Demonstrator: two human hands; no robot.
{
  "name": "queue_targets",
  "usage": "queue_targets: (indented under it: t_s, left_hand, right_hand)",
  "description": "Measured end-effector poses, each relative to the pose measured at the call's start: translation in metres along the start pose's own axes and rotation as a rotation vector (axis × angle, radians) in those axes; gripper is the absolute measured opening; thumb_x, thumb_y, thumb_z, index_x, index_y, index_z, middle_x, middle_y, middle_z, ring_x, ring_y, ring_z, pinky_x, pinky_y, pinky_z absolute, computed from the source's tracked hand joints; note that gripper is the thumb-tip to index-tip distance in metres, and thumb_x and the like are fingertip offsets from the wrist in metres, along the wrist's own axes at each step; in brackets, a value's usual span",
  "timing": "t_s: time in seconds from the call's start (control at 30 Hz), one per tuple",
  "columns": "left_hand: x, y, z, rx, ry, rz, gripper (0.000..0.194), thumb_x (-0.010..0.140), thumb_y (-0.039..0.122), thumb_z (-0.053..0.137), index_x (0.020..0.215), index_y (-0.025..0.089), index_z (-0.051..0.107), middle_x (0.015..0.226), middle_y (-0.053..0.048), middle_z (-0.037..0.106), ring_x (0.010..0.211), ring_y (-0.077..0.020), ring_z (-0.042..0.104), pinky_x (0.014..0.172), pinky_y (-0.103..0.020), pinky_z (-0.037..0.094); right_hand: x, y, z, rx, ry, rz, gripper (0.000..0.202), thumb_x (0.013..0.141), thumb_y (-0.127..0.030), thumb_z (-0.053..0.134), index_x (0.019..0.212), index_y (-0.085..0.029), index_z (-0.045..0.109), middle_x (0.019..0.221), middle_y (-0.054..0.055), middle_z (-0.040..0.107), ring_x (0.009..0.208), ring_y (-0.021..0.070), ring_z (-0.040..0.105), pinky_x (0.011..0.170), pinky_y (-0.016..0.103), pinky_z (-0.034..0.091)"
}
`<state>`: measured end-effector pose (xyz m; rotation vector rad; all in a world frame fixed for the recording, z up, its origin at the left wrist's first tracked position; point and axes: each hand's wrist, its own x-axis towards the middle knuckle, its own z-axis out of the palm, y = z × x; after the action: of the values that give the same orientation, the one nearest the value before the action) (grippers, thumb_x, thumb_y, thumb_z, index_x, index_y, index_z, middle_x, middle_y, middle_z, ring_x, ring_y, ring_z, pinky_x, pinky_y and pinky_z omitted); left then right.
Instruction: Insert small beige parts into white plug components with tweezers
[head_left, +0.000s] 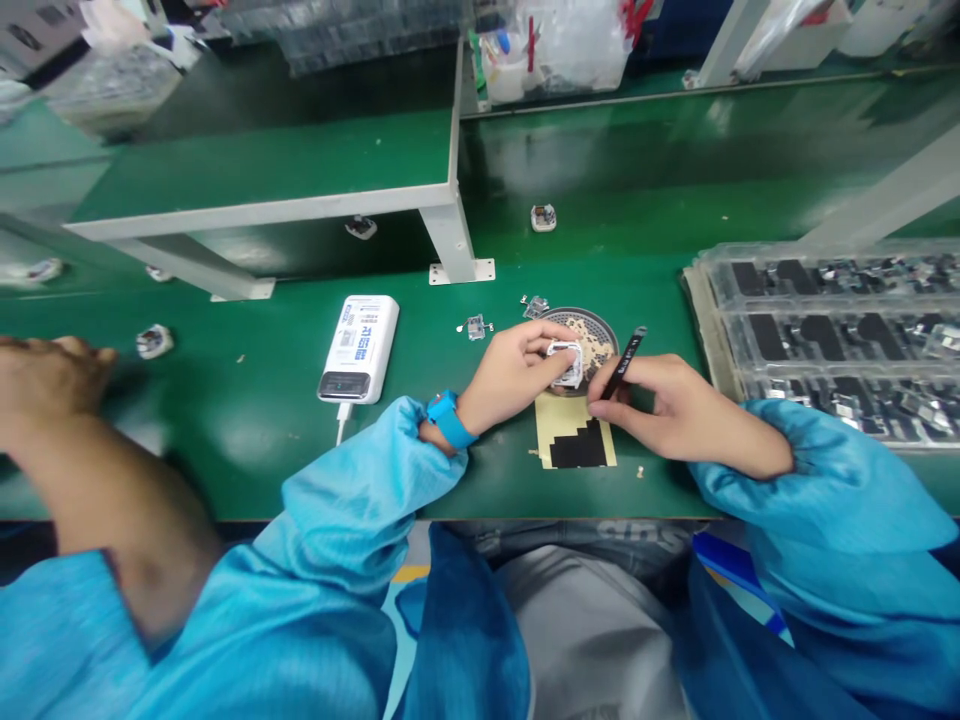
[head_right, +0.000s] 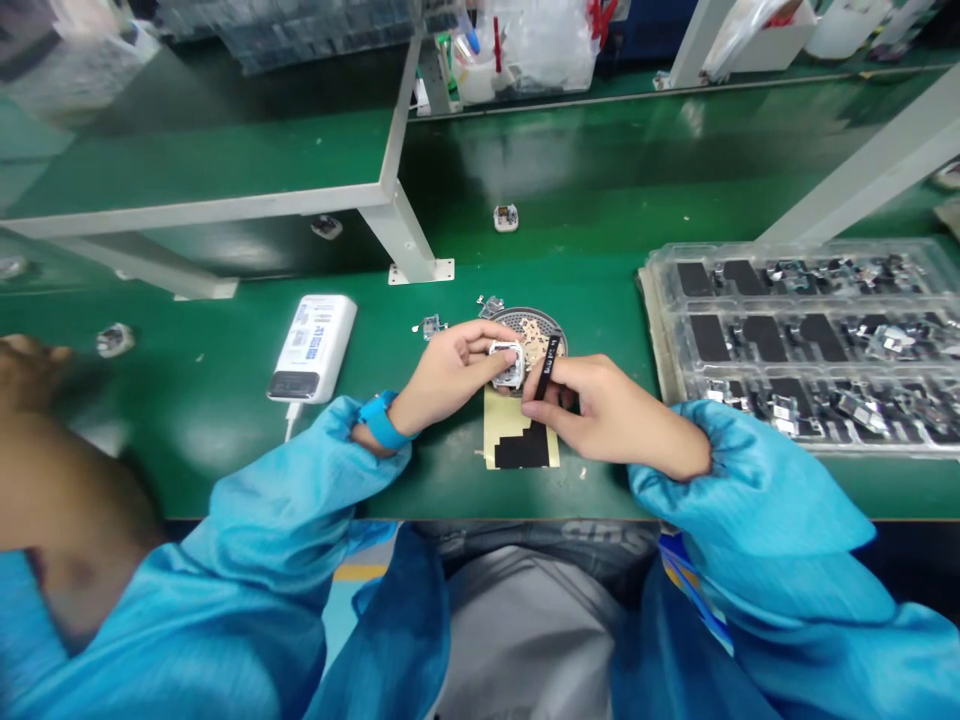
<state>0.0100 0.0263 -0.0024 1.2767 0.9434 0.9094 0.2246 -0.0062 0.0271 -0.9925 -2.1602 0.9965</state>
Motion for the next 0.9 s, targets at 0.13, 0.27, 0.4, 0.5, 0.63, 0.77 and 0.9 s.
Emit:
queue_targets:
  t_s: [0.13, 0.27, 0.4, 0.5, 0.63, 0.77, 0.9]
  left_hand:
    - [-0.001, 0.002, 0.001, -0.001, -0.001, -0.005, 0.020, 0.086, 0.017, 0.071, 0.104, 0.011, 0.069, 0.094, -0.008, 0.075, 0.070, -0.0129, 0.071, 0.063, -0.022, 0.060]
    - [-0.001, 0.003, 0.001, 0.015, -0.006, -0.001, 0.019, 0.086, 0.016, 0.069, 0.104, 0.012, 0.069, 0.092, -0.007, 0.074, 0.068, -0.0124, 0.070, 0.062, -0.022, 0.060]
    - [-0.001, 0.002, 0.002, 0.026, -0.001, 0.004, 0.018, 0.087, 0.016, 0.069, 0.105, 0.012, 0.069, 0.093, -0.008, 0.074, 0.069, -0.0125, 0.070, 0.062, -0.021, 0.060]
    - [0.000, 0.001, 0.001, 0.026, -0.008, 0.009, 0.018, 0.088, 0.016, 0.068, 0.106, 0.012, 0.069, 0.092, -0.008, 0.074, 0.070, -0.0127, 0.070, 0.062, -0.021, 0.060]
    - [0.001, -0.001, 0.000, 0.039, -0.007, 0.033, 0.018, 0.088, 0.015, 0.068, 0.105, 0.012, 0.070, 0.091, -0.008, 0.074, 0.072, -0.0128, 0.070, 0.063, -0.021, 0.060]
    - [0.001, -0.001, 0.000, 0.041, -0.004, 0.031, 0.018, 0.088, 0.016, 0.069, 0.105, 0.012, 0.070, 0.089, -0.008, 0.074, 0.071, -0.0133, 0.070, 0.062, -0.022, 0.060]
    - [0.000, -0.001, 0.001, 0.041, 0.005, 0.006, 0.019, 0.087, 0.018, 0.071, 0.105, 0.011, 0.070, 0.090, -0.009, 0.075, 0.069, -0.0145, 0.071, 0.061, -0.023, 0.060]
  right_hand:
    - [0.001, -0.005, -0.004, 0.008, 0.181, -0.037, 0.001, 0.092, -0.022, 0.069, 0.092, -0.021, 0.068, 0.089, 0.002, 0.073, 0.076, 0.0147, 0.067, 0.071, 0.027, 0.054]
    - [0.002, -0.002, -0.005, -0.063, 0.069, -0.020, 0.004, 0.089, -0.020, 0.071, 0.092, -0.021, 0.068, 0.083, 0.000, 0.071, 0.071, 0.0140, 0.064, 0.069, 0.027, 0.052]
    - [0.002, 0.003, -0.003, -0.083, -0.037, 0.028, 0.004, 0.089, -0.021, 0.070, 0.092, -0.020, 0.068, 0.082, 0.001, 0.070, 0.069, 0.0143, 0.062, 0.068, 0.028, 0.051]
    - [0.001, 0.005, -0.002, -0.077, -0.042, 0.033, 0.003, 0.090, -0.022, 0.069, 0.093, -0.021, 0.068, 0.083, 0.001, 0.071, 0.070, 0.0149, 0.063, 0.069, 0.029, 0.051]
    - [0.001, 0.005, -0.002, -0.066, -0.045, 0.038, 0.004, 0.091, -0.024, 0.069, 0.092, -0.021, 0.068, 0.083, 0.002, 0.071, 0.069, 0.0153, 0.063, 0.069, 0.030, 0.052]
    - [0.001, -0.001, -0.004, -0.011, 0.028, 0.017, 0.004, 0.090, -0.025, 0.071, 0.091, -0.022, 0.068, 0.083, 0.001, 0.072, 0.071, 0.0160, 0.065, 0.069, 0.031, 0.054]
    - [0.000, -0.007, -0.005, 0.069, 0.297, -0.033, 0.005, 0.090, -0.027, 0.073, 0.093, -0.025, 0.070, 0.092, 0.004, 0.075, 0.086, 0.0220, 0.072, 0.079, 0.037, 0.059]
